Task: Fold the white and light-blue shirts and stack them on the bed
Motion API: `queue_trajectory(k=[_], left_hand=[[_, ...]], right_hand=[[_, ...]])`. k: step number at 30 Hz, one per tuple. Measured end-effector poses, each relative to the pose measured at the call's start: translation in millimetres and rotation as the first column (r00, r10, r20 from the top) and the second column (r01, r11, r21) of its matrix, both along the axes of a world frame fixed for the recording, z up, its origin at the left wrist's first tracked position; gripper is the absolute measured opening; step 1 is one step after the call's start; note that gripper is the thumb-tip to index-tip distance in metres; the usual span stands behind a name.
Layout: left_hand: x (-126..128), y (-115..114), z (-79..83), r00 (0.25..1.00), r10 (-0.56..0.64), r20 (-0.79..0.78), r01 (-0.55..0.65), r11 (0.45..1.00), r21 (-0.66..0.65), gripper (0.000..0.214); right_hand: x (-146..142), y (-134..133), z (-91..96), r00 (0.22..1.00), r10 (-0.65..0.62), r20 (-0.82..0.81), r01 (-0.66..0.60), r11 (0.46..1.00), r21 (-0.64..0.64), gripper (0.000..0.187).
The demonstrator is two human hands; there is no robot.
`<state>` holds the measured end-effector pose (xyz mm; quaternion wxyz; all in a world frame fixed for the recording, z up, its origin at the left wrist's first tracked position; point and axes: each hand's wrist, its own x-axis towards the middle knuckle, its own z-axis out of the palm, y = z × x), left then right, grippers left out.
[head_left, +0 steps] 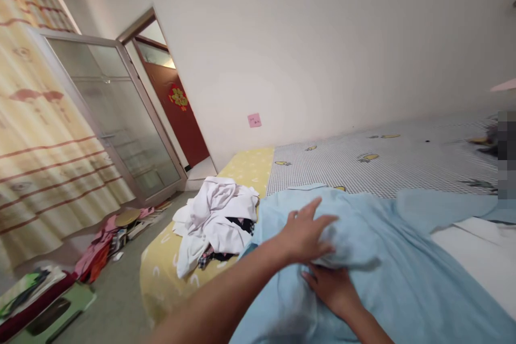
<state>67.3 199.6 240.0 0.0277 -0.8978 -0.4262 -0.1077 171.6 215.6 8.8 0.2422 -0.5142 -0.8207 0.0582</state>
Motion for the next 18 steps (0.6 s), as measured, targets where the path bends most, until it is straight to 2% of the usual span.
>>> queue_trajectory(k=[1, 3, 4, 5, 6, 7, 8, 9, 10, 11, 12, 13, 14, 15, 16, 18], left_hand=[[-10.6, -14.9, -23.6, 1.000, -0.014, 0.011, 0.014, 1.000, 0.014, 0.053], [-51.0, -46.3, -73.1, 0.988, 0.018, 0.154, -0.029, 0.998, 0.064, 0.032], [-78.4, -62.3, -99.2, 0.958, 0.084, 0.274, -0.104, 0.993, 0.059, 0.029], [-108.5, -78.9, -126.4, 0.883, 0.197, 0.427, -0.231, 0.972, 0.030, 0.028], [-139.1, -96.8, -154.5, 0.738, 0.345, 0.580, -0.397, 0.917, -0.040, 0.026], [-168.2, -116.6, -183.1, 0.517, 0.494, 0.699, -0.551, 0.817, -0.169, 0.025], [-193.5, -138.5, -211.5, 0.226, 0.613, 0.757, -0.637, 0.681, -0.361, 0.028], [-213.3, -162.0, -238.8, -0.113, 0.685, 0.720, -0.610, 0.524, -0.595, 0.034], [-226.5, -185.8, -263.9, -0.382, 0.705, 0.597, -0.508, 0.379, -0.773, 0.040], [-233.0, -208.3, -285.6, -0.544, 0.699, 0.465, -0.398, 0.273, -0.876, 0.046], [-233.2, -227.6, -303.3, -0.652, 0.677, 0.340, -0.278, 0.204, -0.939, 0.050], [-228.5, -242.1, -316.4, -0.717, 0.654, 0.243, -0.166, 0.178, -0.970, 0.052], [-220.4, -251.0, -324.9, -0.757, 0.631, 0.168, -0.053, 0.197, -0.979, 0.053], [-210.7, -254.4, -329.5, -0.788, 0.608, 0.099, 0.074, 0.254, -0.964, 0.054], [-200.7, -253.2, -330.8, -0.801, 0.597, 0.046, 0.199, 0.337, -0.920, 0.058], [-182.3, -243.2, -327.0, -0.776, 0.631, 0.007, 0.399, 0.498, -0.770, 0.071]], right_hand=[[0.0, -0.9, 0.1, 1.000, 0.006, -0.009, -0.006, 1.000, -0.028, 0.041], [-0.2, -2.6, 2.1, 0.999, 0.007, -0.032, -0.008, 0.999, -0.046, 0.045], [-0.5, -3.1, 3.6, 0.999, -0.002, -0.037, 0.001, 0.999, -0.039, 0.046], [-0.7, -3.4, 4.8, 0.999, -0.021, -0.033, 0.020, 0.999, -0.035, 0.048], [-1.1, -3.5, 5.6, 0.999, -0.045, -0.022, 0.044, 0.998, -0.033, 0.050], [-1.3, -3.5, 5.6, 0.998, -0.066, -0.007, 0.066, 0.997, -0.028, 0.053], [-1.6, -3.5, 4.7, 0.997, -0.078, 0.006, 0.078, 0.997, -0.016, 0.055], [-1.6, -3.4, 3.2, 0.997, -0.081, 0.014, 0.081, 0.997, 0.004, 0.058], [-1.5, -3.2, 1.3, 0.997, -0.081, 0.016, 0.080, 0.996, 0.029, 0.060], [-1.1, -3.0, -0.8, 0.997, -0.074, 0.015, 0.073, 0.996, 0.058, 0.062], [-0.3, -2.5, -2.5, 0.998, -0.060, 0.011, 0.059, 0.994, 0.088, 0.064], [0.8, -1.7, -3.9, 0.999, -0.043, 0.007, 0.042, 0.992, 0.119, 0.065], [2.2, -0.5, -4.7, 1.000, -0.023, 0.002, 0.023, 0.989, 0.147, 0.066], [4.0, 1.0, -5.2, 1.000, -0.004, -0.002, 0.004, 0.985, 0.172, 0.067], [5.8, 2.7, -5.4, 1.000, 0.010, -0.005, -0.008, 0.982, 0.189, 0.068], [9.1, 5.2, -5.7, 1.000, 0.017, -0.005, -0.015, 0.981, 0.194, 0.068]])
